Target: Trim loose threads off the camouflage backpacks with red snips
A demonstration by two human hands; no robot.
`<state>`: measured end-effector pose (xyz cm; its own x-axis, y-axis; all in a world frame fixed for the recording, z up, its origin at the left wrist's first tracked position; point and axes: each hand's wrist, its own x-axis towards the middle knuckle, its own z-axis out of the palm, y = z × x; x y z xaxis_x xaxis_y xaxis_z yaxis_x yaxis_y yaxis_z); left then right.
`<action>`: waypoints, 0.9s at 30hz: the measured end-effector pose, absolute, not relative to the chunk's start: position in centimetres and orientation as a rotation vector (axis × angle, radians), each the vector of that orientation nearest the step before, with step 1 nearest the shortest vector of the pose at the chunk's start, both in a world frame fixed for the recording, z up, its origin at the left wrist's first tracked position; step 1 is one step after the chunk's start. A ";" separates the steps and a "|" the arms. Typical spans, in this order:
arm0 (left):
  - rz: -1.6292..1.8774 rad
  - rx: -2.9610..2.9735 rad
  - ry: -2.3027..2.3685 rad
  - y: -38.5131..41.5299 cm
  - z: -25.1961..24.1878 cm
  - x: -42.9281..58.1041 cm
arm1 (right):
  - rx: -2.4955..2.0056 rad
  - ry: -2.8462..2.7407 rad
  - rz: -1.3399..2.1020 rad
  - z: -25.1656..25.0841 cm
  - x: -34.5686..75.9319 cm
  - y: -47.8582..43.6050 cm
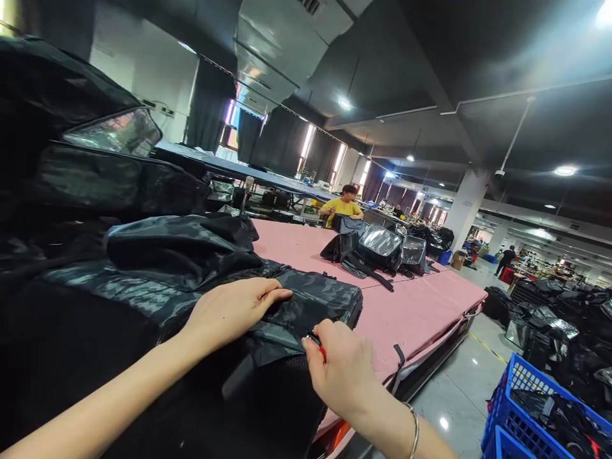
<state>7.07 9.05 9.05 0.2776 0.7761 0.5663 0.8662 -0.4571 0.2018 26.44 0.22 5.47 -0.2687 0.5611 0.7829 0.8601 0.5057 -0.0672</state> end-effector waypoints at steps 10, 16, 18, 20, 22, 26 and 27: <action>-0.931 -2.374 -1.543 8.7 8.8 7.2 | -1.248 -1.997 -0.462 6.5 25.9 0.3; -0.947 -2.383 -1.537 8.8 8.7 7.1 | -1.259 -2.002 -0.471 6.3 25.9 0.3; -0.952 -2.388 -1.534 8.8 8.6 7.1 | -1.251 -2.006 -0.464 6.2 26.0 0.4; -0.958 -2.390 -1.531 8.9 8.6 7.1 | -1.254 -2.004 -0.475 6.1 26.0 0.4; -0.966 -2.388 -1.529 8.9 8.5 7.2 | -1.267 -1.997 -0.504 6.0 25.9 0.5; -0.982 -2.387 -1.513 8.9 8.4 7.1 | -1.290 -1.983 -0.571 5.8 25.5 0.6; -0.985 -2.388 -1.508 8.9 8.4 7.1 | -1.293 -1.978 -0.587 5.8 25.5 0.6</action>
